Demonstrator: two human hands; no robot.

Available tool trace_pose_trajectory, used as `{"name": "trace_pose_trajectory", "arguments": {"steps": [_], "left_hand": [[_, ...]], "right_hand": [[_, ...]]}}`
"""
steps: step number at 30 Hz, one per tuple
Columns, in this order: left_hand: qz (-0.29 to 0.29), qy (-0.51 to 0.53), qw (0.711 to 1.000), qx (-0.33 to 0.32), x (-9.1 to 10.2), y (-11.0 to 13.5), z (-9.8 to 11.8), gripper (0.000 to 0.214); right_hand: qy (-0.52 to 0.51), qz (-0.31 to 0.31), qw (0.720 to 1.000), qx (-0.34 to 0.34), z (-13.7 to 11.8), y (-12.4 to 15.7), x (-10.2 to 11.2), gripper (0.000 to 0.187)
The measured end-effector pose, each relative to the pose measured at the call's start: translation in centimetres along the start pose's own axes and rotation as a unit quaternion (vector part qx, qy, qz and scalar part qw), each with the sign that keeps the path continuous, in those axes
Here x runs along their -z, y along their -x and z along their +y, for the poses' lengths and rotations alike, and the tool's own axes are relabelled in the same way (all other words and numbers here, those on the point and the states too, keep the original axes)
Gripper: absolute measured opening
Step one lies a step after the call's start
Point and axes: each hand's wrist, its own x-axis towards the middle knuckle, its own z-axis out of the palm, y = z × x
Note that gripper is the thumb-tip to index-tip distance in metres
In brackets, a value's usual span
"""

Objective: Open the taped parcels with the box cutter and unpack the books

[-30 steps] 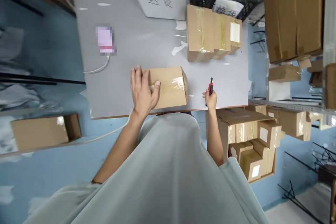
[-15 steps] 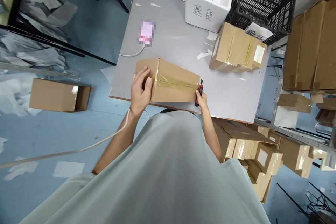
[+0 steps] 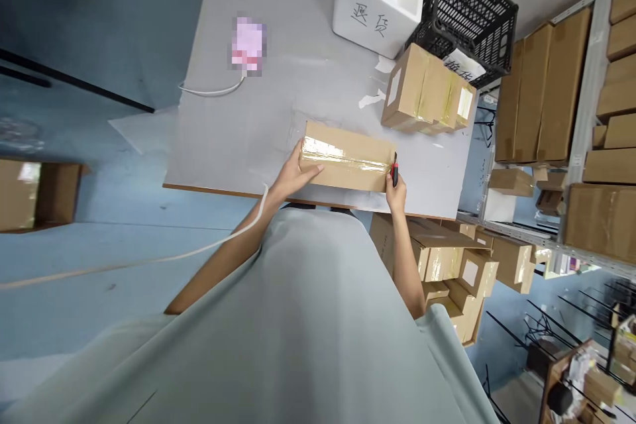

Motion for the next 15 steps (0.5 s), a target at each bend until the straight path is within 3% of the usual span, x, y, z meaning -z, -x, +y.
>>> {"name": "trace_pose_trajectory", "arguments": {"steps": [5,8,10,15], "left_hand": [[-0.028,-0.002,0.999,0.03,2.0,-0.1,-2.1,0.108],[-0.043,-0.003,0.999,0.007,3.0,-0.4,-1.8,0.096],[-0.056,0.003,0.998,-0.005,3.2,-0.6,-1.3,0.088],[-0.06,0.031,0.998,-0.002,3.3,-0.7,-1.1,0.075]], "right_hand": [[0.108,0.024,0.992,0.066,-2.8,0.2,2.3,0.047],[0.141,-0.056,0.978,0.141,-6.7,0.7,2.4,0.054],[0.189,-0.132,0.954,0.19,-9.7,1.2,1.6,0.052],[0.336,-0.279,0.856,0.276,-16.6,1.9,-1.4,0.046]]}}
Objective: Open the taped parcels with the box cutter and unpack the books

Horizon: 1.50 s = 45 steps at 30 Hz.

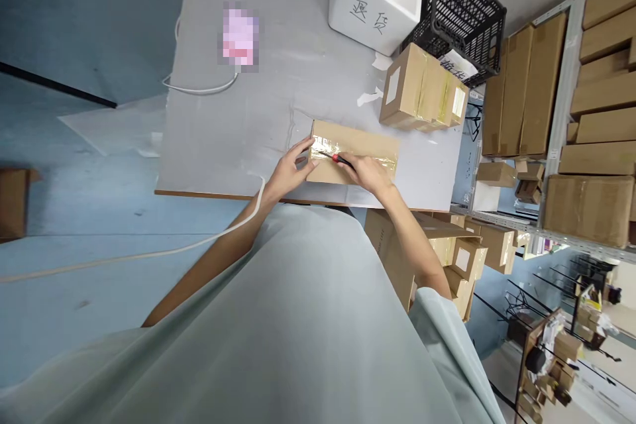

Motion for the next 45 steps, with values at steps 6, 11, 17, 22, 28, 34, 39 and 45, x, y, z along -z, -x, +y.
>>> {"name": "trace_pose_trajectory", "arguments": {"steps": [6,11,17,22,28,34,39,45], "left_hand": [[-0.004,0.016,1.0,0.006,0.0,-0.1,-0.9,0.075],[-0.007,0.019,1.0,0.002,0.0,0.2,-1.0,0.076],[-0.01,0.019,1.0,0.005,0.1,0.4,-0.9,0.076],[-0.004,0.036,0.999,0.0,0.0,0.6,-1.4,0.082],[0.01,0.059,0.998,-0.006,-0.2,0.7,-2.3,0.089],[0.05,0.061,0.997,0.019,-0.6,0.7,-3.3,0.1],[0.092,0.02,0.995,0.03,-1.3,1.2,-3.1,0.089],[0.23,-0.196,0.952,0.041,-5.7,-1.3,0.4,0.06]], "right_hand": [[0.093,-0.064,0.994,0.005,-2.5,-2.7,1.7,0.047],[0.118,-0.079,0.99,0.009,-2.7,-3.0,2.3,0.048],[0.134,-0.088,0.987,0.022,-3.2,-3.1,3.0,0.046],[0.168,-0.11,0.979,0.032,-4.1,-3.4,4.0,0.045],[0.211,-0.101,0.971,0.05,-5.4,-4.3,3.4,0.046],[0.215,-0.104,0.97,0.042,-1.2,-2.8,3.0,0.045],[0.222,-0.116,0.967,-0.044,7.9,2.1,3.6,0.046],[0.183,-0.116,0.976,-0.036,13.7,3.8,2.8,0.047]]}}
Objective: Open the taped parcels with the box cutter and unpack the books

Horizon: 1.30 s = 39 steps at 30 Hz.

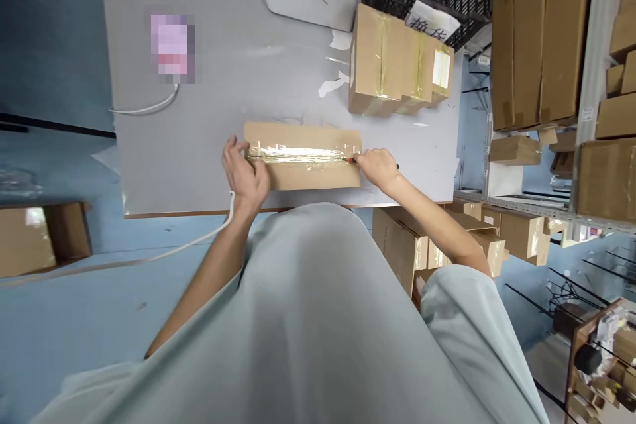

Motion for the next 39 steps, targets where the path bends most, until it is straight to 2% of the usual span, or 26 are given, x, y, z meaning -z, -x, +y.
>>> {"name": "trace_pose_trajectory", "arguments": {"steps": [4,8,13,19,22,24,25,26,27,28,29,30,31,33,35,37,39], "left_hand": [[0.042,-0.096,0.994,0.044,-3.0,-0.3,4.2,0.066],[0.068,-0.154,0.985,0.036,-3.5,0.2,6.0,0.067],[0.063,-0.196,0.978,0.019,-3.1,0.6,6.1,0.069],[0.034,-0.191,0.979,0.063,-3.0,0.0,6.0,0.069],[0.026,-0.18,0.981,0.069,-1.8,-0.8,5.1,0.068],[0.032,-0.155,0.986,0.06,-0.6,-1.5,3.9,0.067],[0.035,-0.14,0.988,0.05,0.1,-1.8,3.2,0.067],[0.039,-0.125,0.991,0.04,0.7,-2.2,2.5,0.067],[0.043,-0.11,0.992,0.031,1.3,-2.5,1.8,0.068],[0.048,-0.098,0.994,0.026,1.8,-2.8,1.1,0.068],[0.053,-0.087,0.994,0.024,2.3,-3.0,0.5,0.067],[0.059,-0.079,0.995,0.024,2.7,-3.3,-0.1,0.065],[0.066,-0.072,0.995,0.026,3.1,-3.6,-0.7,0.063],[0.076,-0.064,0.995,0.028,4.0,-4.1,-1.7,0.059],[0.081,-0.056,0.995,0.032,4.7,-4.6,-2.9,0.057],[0.083,-0.047,0.995,0.039,5.3,-5.1,-4.1,0.057],[0.078,-0.033,0.995,0.045,5.2,-5.5,-5.5,0.057]], "right_hand": [[-0.018,0.009,0.999,0.032,0.5,-1.3,0.0,0.049],[-0.032,0.002,0.998,0.058,2.6,-1.2,-1.0,0.052],[-0.037,-0.021,0.997,0.065,5.1,-0.2,-2.6,0.053],[-0.052,-0.03,0.997,0.039,7.1,0.5,-3.7,0.045],[-0.075,-0.039,0.996,-0.014,10.2,0.9,-6.0,0.041],[-0.155,0.001,0.987,-0.039,12.0,0.6,-8.4,0.036],[-0.215,0.033,0.974,-0.067,12.3,0.2,-9.8,0.033],[-0.291,0.063,0.948,-0.111,12.1,-0.5,-11.1,0.031],[-0.389,0.088,0.906,-0.138,11.2,-1.3,-12.4,0.033],[-0.501,0.103,0.844,-0.163,9.6,-2.3,-13.6,0.037],[-0.598,0.111,0.769,-0.195,7.6,-3.4,-14.6,0.044],[-0.672,0.118,0.697,-0.223,5.2,-4.4,-15.3,0.049],[-0.723,0.123,0.636,-0.24,2.6,-5.3,-15.8,0.052],[-0.788,0.118,0.555,-0.239,-2.4,-6.6,-16.2,0.053],[-0.819,0.116,0.515,-0.223,-6.3,-7.1,-15.8,0.053],[-0.826,0.132,0.503,-0.217,-8.6,-6.7,-14.7,0.053],[-0.817,0.164,0.505,-0.226,-9.4,-5.6,-13.1,0.054]]}}
